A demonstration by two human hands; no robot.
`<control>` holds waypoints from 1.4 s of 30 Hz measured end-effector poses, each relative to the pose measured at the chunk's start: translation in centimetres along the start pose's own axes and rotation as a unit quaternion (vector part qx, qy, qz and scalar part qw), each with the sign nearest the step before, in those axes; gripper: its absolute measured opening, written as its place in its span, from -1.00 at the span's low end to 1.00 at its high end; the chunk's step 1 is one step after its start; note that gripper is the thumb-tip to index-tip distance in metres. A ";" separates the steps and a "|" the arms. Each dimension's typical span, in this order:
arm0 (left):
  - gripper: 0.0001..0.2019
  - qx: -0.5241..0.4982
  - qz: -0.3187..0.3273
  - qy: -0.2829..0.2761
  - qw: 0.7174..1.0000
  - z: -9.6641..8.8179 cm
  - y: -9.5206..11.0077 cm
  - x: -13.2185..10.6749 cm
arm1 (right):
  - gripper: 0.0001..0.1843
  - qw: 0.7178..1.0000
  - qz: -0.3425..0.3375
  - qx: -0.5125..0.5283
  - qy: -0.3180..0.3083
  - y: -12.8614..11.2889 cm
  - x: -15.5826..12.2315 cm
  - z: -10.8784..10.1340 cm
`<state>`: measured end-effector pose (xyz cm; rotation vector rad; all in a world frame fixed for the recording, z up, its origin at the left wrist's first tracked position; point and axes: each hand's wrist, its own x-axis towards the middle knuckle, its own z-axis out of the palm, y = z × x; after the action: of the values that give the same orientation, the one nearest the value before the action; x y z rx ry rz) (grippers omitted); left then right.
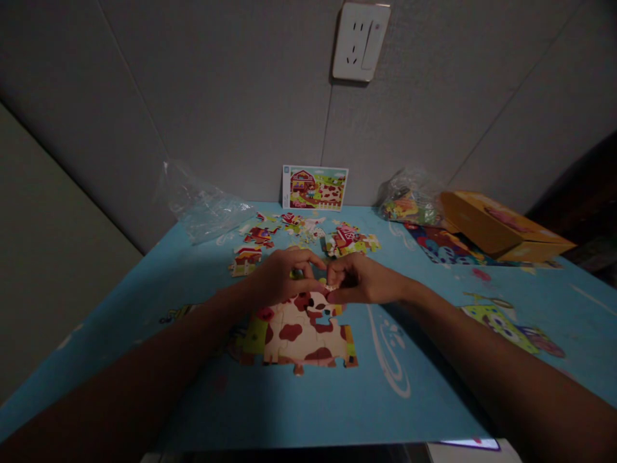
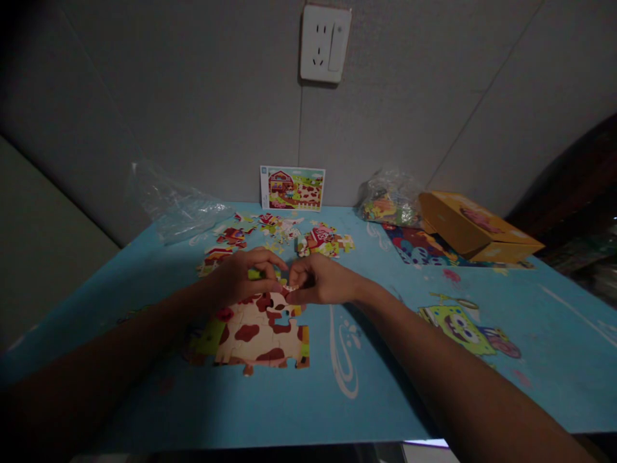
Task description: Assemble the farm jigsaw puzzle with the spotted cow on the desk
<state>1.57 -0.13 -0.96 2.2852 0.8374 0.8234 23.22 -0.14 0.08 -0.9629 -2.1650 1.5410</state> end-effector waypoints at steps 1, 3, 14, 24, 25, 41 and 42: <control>-0.81 -0.004 0.005 -0.005 1.000 0.0 -0.1 0.0 | -0.71 1.000 0.010 -0.013 -0.024 0.0 -0.1 -0.1; -0.81 -0.001 0.018 -0.016 1.000 0.0 -0.2 -0.1 | -0.74 0.997 0.024 -0.045 -0.059 0.0 -0.4 -0.4; -0.90 0.021 0.078 -0.099 0.992 -0.1 -0.5 -0.1 | -0.76 0.991 0.048 -0.067 -0.104 0.0 -0.6 -1.0; -0.89 0.020 0.076 -0.105 0.991 -0.1 -0.8 -0.2 | -0.77 0.990 0.064 -0.068 -0.108 0.1 -0.4 -1.1; -0.90 0.021 0.075 -0.103 0.992 -0.1 -0.7 -0.2 | -0.77 0.989 0.066 -0.070 -0.108 0.1 -0.4 -1.1; -0.83 0.075 0.059 -0.087 0.992 0.5 -1.7 -0.2 | -0.63 0.967 0.108 -0.223 -0.064 -1.0 -0.5 -1.0; -0.82 0.072 0.063 -0.092 0.991 0.5 -1.6 -0.2 | -0.62 0.965 0.111 -0.229 -0.063 -1.0 -0.5 -1.0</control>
<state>1.21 0.63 -2.42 2.5180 0.6933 0.6094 23.88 0.05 1.49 -1.3180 -2.6508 1.2352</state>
